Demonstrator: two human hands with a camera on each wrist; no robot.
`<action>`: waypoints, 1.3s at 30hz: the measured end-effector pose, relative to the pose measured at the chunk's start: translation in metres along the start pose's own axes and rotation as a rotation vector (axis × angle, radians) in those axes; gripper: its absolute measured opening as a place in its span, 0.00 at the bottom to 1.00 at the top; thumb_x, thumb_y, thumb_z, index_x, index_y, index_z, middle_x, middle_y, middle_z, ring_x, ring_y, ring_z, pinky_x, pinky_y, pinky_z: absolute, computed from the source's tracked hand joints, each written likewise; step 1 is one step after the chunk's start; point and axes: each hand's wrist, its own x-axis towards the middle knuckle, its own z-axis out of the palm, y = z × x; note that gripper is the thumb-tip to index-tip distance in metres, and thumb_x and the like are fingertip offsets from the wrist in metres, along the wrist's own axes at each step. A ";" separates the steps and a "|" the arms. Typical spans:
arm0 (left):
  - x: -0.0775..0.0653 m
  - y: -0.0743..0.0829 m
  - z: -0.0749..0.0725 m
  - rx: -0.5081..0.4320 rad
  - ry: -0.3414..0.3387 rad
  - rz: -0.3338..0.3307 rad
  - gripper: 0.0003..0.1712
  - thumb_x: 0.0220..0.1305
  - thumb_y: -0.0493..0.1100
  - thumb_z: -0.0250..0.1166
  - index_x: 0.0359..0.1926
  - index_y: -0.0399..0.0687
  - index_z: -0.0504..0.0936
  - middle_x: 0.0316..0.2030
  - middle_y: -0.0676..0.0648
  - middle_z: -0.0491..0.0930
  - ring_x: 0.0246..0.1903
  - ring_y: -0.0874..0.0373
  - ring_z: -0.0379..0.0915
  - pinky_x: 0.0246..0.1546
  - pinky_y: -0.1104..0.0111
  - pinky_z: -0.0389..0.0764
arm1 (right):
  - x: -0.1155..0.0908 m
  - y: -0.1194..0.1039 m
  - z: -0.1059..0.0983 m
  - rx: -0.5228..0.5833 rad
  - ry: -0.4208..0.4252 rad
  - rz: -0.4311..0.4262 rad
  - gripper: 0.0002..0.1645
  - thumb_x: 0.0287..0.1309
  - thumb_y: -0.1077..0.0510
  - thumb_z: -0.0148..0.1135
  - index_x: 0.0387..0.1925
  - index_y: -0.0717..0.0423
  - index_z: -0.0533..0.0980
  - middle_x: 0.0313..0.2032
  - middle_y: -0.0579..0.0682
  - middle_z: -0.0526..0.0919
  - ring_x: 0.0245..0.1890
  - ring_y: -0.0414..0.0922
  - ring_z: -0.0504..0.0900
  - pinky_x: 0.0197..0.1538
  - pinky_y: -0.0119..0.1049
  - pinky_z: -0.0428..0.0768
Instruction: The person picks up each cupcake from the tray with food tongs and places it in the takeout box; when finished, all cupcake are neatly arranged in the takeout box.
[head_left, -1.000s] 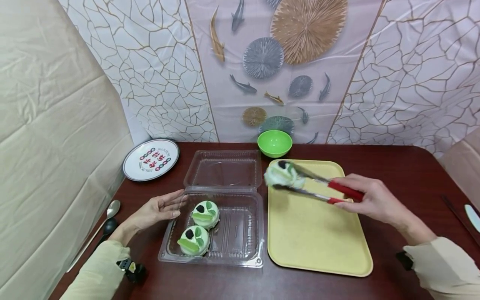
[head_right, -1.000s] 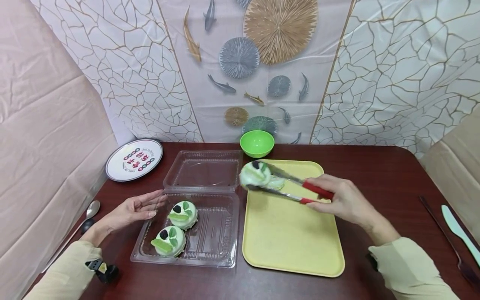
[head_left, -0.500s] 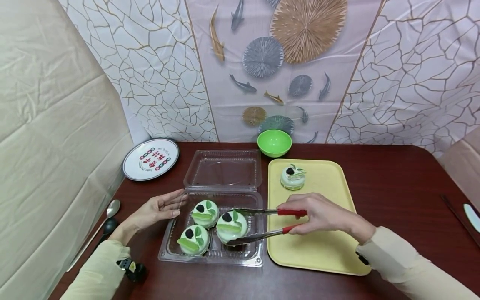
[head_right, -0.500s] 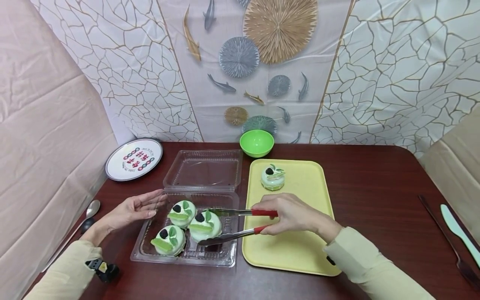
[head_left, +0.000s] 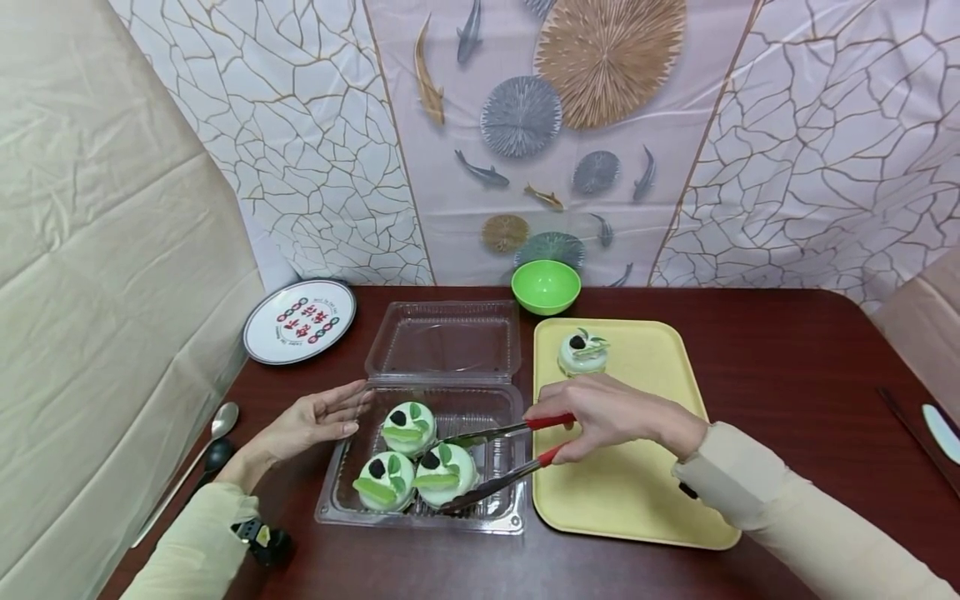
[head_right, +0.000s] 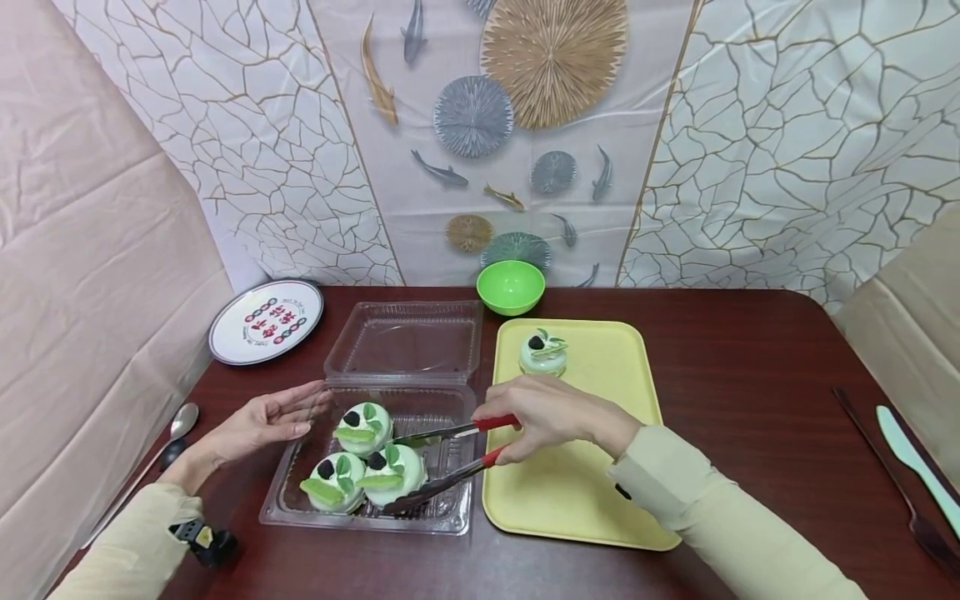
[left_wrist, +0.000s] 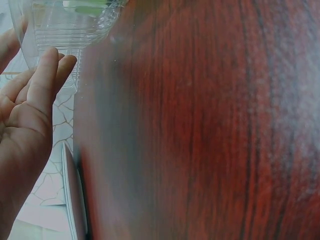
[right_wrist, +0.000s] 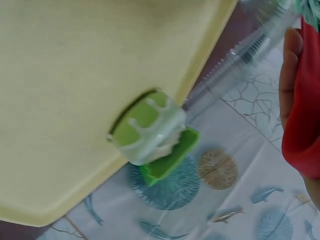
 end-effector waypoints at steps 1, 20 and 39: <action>0.000 0.000 0.000 0.001 0.002 -0.004 0.42 0.68 0.33 0.58 0.74 0.27 0.46 0.70 0.22 0.49 0.61 0.76 0.68 0.55 0.78 0.76 | 0.002 -0.001 -0.002 -0.006 -0.012 -0.001 0.26 0.43 0.51 0.73 0.48 0.48 0.83 0.32 0.39 0.80 0.25 0.29 0.65 0.27 0.21 0.64; -0.002 -0.002 0.001 0.007 0.003 -0.015 0.41 0.69 0.33 0.58 0.74 0.28 0.46 0.70 0.22 0.49 0.60 0.77 0.68 0.55 0.79 0.76 | 0.024 -0.018 -0.012 -0.138 -0.089 -0.034 0.19 0.46 0.42 0.72 0.38 0.46 0.82 0.26 0.42 0.76 0.22 0.31 0.63 0.24 0.23 0.57; -0.001 -0.002 0.001 -0.002 -0.001 -0.013 0.42 0.69 0.33 0.58 0.74 0.27 0.45 0.70 0.21 0.48 0.60 0.77 0.68 0.54 0.78 0.76 | 0.021 -0.014 -0.017 -0.147 -0.090 -0.006 0.24 0.42 0.44 0.74 0.43 0.47 0.83 0.24 0.41 0.75 0.23 0.31 0.65 0.24 0.23 0.59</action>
